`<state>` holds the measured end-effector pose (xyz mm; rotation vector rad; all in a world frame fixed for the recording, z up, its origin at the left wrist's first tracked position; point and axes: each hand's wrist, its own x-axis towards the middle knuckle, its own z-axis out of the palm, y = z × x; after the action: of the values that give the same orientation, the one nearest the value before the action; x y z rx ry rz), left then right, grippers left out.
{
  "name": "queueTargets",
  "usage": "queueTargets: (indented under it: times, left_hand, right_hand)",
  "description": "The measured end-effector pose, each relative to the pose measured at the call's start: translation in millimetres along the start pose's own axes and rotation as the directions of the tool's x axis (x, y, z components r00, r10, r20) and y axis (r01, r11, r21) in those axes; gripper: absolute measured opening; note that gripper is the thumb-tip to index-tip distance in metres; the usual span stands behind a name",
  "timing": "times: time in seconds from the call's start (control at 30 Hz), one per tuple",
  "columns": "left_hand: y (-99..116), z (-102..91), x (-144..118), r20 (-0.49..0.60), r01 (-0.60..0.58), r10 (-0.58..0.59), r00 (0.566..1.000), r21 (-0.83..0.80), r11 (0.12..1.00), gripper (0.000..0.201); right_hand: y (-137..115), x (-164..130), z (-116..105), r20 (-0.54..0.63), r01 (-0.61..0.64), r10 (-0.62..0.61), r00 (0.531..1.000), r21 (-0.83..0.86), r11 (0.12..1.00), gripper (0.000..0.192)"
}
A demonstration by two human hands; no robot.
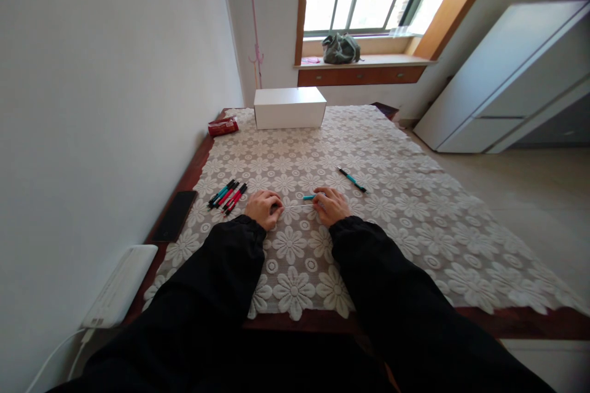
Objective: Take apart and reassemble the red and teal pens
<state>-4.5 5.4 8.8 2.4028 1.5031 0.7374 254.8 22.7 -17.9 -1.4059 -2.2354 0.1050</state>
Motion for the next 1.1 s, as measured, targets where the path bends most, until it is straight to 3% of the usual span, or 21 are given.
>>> queueTargets:
  times: [0.47,0.67,0.87,1.1]
  left_hand:
    - [3,-2.8,-2,-0.001,-0.016,0.016,1.0,0.004,1.0,0.009]
    - [-2,-1.6,0,-0.035,0.117,-0.115,0.993,0.062,0.991,0.036]
    - [-4,2.0,0,-0.036,0.132,-0.13,0.991,0.087,0.987,0.016]
    - [-9,4.6,1,-0.049,0.126,-0.122,0.991,0.07,0.99,0.013]
  right_hand:
    - [1,-1,-4,-0.016,-0.001,0.001,1.0,-0.034,0.999,0.007]
    - [0,-1,-7,-0.007,0.0,0.0,1.0,-0.032,0.999,0.01]
    - [0,-2,-6,-0.01,-0.004,0.004,1.0,-0.02,1.0,0.013]
    - [5,-1,-2,-0.031,-0.018,0.019,0.999,0.012,1.0,0.02]
